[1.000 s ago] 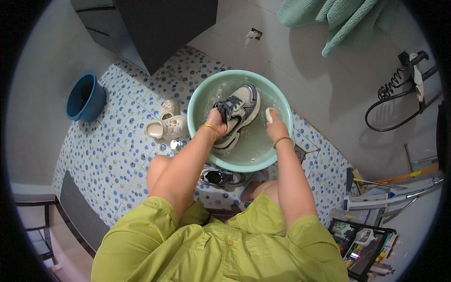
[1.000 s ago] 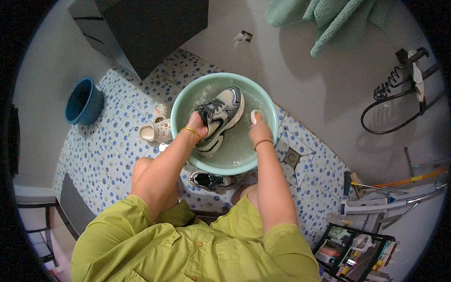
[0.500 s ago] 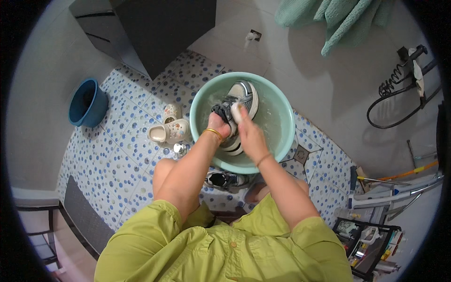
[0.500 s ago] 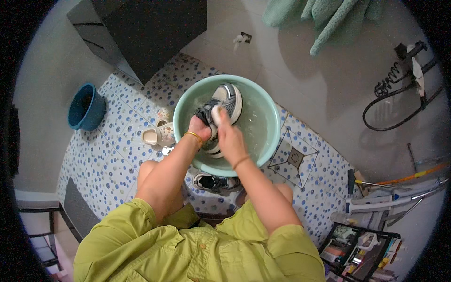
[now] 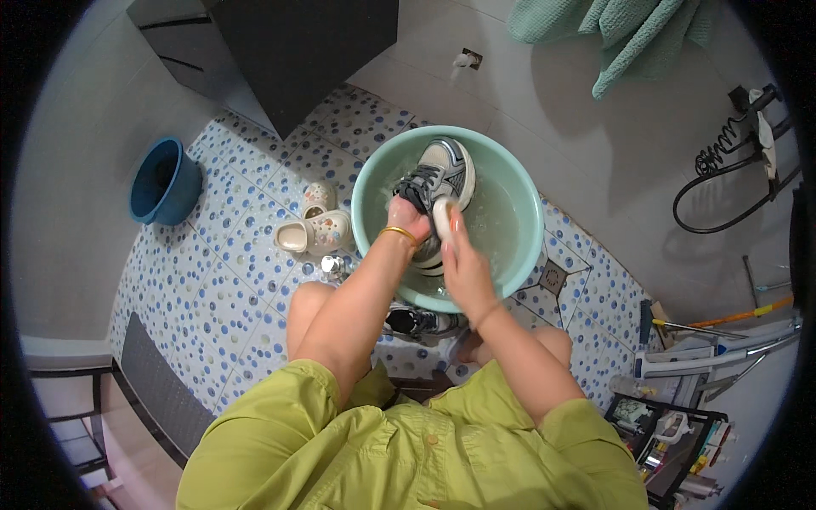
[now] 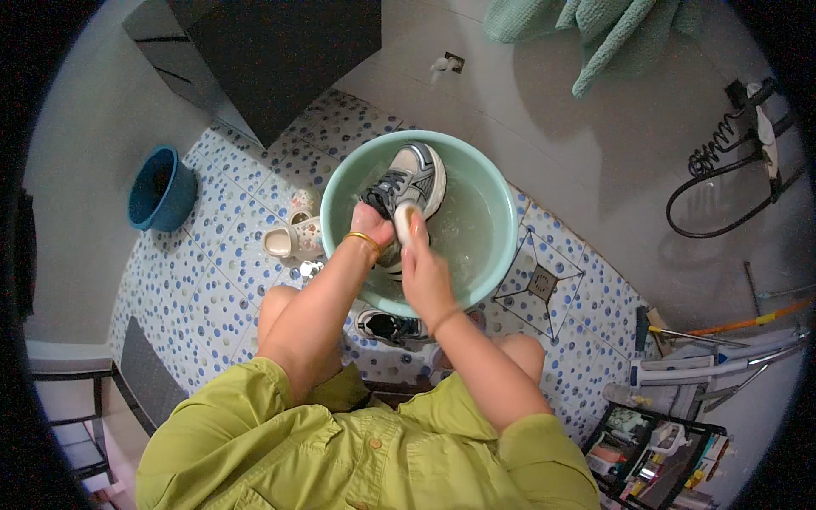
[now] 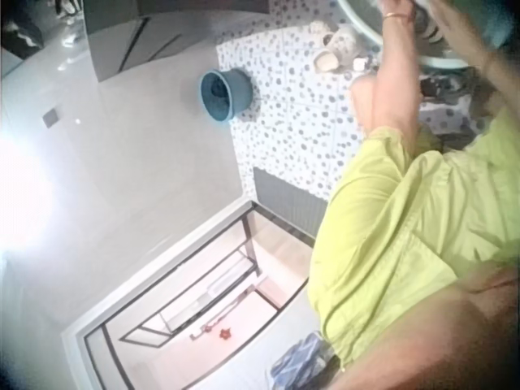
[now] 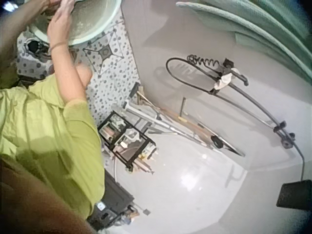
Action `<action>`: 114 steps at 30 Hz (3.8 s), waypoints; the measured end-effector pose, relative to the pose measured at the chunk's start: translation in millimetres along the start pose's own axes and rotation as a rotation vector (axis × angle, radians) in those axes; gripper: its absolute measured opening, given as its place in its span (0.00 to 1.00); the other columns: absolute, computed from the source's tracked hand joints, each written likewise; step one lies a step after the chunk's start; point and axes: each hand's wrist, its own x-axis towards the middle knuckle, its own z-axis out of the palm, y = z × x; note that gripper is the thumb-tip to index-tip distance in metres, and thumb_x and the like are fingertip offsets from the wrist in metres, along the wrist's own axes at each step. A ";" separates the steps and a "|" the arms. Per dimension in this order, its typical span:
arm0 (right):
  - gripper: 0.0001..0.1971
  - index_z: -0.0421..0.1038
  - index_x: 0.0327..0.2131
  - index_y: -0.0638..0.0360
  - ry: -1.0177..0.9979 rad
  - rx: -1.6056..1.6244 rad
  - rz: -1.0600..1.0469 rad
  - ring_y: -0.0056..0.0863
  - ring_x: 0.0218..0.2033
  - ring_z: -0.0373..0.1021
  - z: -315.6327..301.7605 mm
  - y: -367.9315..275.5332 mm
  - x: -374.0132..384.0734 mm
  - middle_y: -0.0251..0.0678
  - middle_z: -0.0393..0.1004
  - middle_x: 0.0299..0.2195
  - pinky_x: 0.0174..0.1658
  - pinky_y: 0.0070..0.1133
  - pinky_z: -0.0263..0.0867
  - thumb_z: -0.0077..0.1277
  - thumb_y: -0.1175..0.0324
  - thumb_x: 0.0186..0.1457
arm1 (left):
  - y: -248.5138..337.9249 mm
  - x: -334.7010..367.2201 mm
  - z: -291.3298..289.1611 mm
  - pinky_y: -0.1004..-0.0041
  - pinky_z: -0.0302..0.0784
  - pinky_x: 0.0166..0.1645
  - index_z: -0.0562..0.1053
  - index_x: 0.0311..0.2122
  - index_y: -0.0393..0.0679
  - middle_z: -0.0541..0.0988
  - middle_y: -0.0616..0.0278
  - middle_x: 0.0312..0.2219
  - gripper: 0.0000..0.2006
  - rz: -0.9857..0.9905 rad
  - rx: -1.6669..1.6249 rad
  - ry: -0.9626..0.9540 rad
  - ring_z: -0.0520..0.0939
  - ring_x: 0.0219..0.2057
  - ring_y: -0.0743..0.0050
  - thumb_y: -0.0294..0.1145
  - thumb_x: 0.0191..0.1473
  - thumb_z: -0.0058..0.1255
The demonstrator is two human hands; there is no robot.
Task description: The person scrubs a pair of grey and white sneakers with a white brush while they are submerged in a basin of water. They scrub the upper, sole, and sides of the shoes, then place them on the floor and repeat the process with the second shoe.
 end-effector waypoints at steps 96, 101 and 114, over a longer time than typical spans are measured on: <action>0.15 0.62 0.38 0.61 -0.984 0.595 1.187 0.28 0.20 0.69 222.3 57.0 -61.2 0.41 0.72 0.25 0.22 0.24 0.65 0.30 0.60 0.59 | 167.8 -86.9 -209.5 0.71 0.71 0.29 0.74 0.40 0.49 0.75 0.58 0.19 0.17 0.216 2.298 0.073 0.76 0.20 0.70 0.36 0.40 0.57; 0.13 0.60 0.39 0.58 -1.074 0.574 1.142 0.24 0.21 0.67 235.9 76.5 -58.0 0.38 0.71 0.27 0.22 0.20 0.65 0.29 0.62 0.59 | 163.1 -87.1 -206.4 0.75 0.72 0.25 0.75 0.38 0.45 0.77 0.59 0.19 0.16 0.007 2.019 0.218 0.77 0.18 0.77 0.31 0.39 0.59; 0.12 0.63 0.37 0.60 -1.091 0.719 1.040 0.25 0.21 0.66 242.9 95.7 -58.7 0.37 0.71 0.25 0.24 0.19 0.63 0.31 0.63 0.59 | 158.9 -80.9 -215.3 0.70 0.71 0.38 0.76 0.33 0.46 0.77 0.52 0.29 0.17 -0.040 1.869 0.410 0.78 0.31 0.60 0.32 0.32 0.63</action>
